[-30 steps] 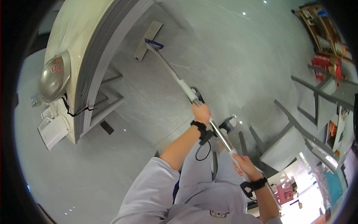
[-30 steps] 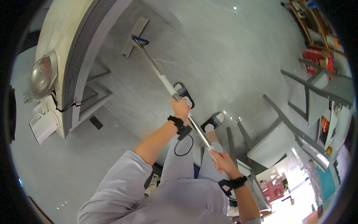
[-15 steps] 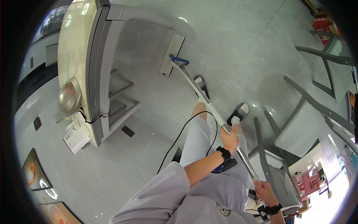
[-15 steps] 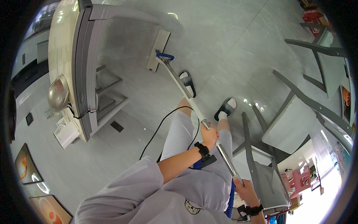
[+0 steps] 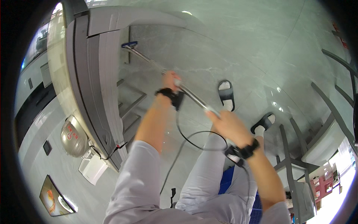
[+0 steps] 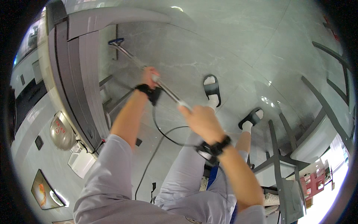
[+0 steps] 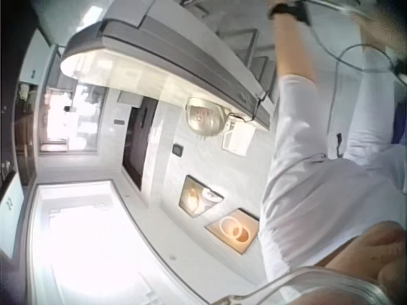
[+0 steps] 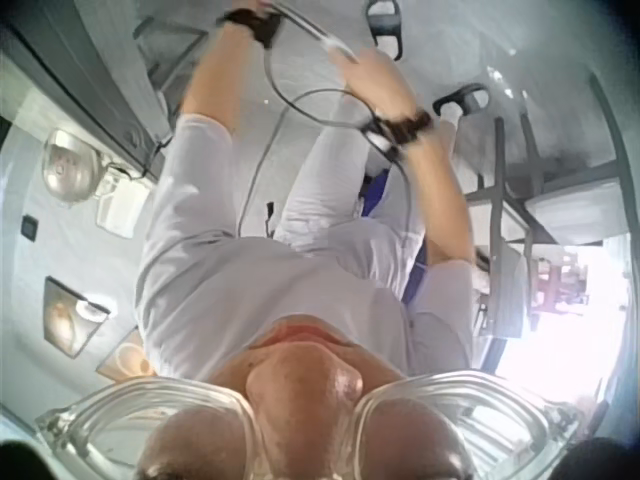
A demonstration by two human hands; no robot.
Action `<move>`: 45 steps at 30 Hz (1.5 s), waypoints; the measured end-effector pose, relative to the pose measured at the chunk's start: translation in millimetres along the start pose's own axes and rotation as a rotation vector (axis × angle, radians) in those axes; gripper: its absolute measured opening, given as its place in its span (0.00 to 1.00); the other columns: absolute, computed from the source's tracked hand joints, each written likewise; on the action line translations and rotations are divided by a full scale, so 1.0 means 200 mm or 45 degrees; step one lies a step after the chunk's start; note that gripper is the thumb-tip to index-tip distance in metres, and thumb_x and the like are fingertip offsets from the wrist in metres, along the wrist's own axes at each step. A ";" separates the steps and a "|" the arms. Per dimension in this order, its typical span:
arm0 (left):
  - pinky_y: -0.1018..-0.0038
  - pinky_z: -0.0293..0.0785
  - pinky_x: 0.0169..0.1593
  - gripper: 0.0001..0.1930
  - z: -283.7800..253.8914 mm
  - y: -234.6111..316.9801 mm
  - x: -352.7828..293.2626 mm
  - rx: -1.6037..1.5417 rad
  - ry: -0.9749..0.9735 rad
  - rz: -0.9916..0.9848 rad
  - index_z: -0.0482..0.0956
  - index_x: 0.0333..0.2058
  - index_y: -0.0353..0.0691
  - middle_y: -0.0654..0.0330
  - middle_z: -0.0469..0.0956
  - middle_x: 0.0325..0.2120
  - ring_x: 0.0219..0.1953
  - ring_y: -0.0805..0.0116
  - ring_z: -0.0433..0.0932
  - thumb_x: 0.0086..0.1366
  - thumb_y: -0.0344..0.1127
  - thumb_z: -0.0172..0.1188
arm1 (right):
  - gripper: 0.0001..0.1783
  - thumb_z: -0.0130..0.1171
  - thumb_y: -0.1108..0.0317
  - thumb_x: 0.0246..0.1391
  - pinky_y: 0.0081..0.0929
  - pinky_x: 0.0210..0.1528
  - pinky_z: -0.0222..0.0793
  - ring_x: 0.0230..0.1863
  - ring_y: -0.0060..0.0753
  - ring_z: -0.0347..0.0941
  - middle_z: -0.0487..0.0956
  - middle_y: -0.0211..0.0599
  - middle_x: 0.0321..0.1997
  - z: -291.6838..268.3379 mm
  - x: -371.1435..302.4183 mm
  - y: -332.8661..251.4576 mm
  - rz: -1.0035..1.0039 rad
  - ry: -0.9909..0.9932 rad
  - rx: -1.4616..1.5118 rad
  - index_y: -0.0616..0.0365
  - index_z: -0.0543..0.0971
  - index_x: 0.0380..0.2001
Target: Mop the floor of the bathroom and living area using a flat mop.
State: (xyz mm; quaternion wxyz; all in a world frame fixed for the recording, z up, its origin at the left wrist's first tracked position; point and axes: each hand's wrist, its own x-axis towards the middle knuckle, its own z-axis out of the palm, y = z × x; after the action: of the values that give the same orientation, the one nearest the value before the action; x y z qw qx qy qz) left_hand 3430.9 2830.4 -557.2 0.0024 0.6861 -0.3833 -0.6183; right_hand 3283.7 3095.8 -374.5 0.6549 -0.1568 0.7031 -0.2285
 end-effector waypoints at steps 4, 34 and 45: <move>0.64 0.66 0.24 0.06 -0.21 0.33 0.30 0.225 0.076 -0.129 0.66 0.20 0.45 0.63 0.64 0.15 0.19 0.66 0.66 0.53 0.37 0.48 | 0.38 0.38 0.38 0.55 0.40 0.23 0.65 0.17 0.46 0.72 0.72 0.52 0.14 0.22 0.37 -0.25 -0.040 0.037 0.141 0.68 0.72 0.16; 0.68 0.67 0.11 0.13 0.88 -0.63 -1.38 -0.296 0.086 0.130 0.62 0.37 0.33 0.54 0.67 0.18 0.10 0.63 0.68 0.50 0.23 0.47 | 0.31 0.43 0.39 0.55 0.16 0.10 0.50 0.07 0.18 0.55 0.63 0.27 0.09 -0.15 -1.43 0.62 0.559 -0.093 0.621 0.61 0.70 0.23; 0.68 0.63 0.13 0.03 0.33 0.20 -0.56 -0.201 0.036 0.028 0.65 0.19 0.34 0.56 0.65 0.12 0.10 0.64 0.66 0.49 0.24 0.47 | 0.31 0.43 0.38 0.54 0.17 0.09 0.52 0.07 0.17 0.55 0.62 0.26 0.11 0.11 -0.63 -0.18 0.373 -0.081 0.612 0.60 0.68 0.24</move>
State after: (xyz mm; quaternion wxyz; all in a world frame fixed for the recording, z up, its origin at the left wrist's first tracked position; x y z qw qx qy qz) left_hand 3360.6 2893.4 -459.2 0.0687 0.6881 -0.3407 -0.6369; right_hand 3315.4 3128.8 -250.2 0.7211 0.0992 0.6229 -0.2867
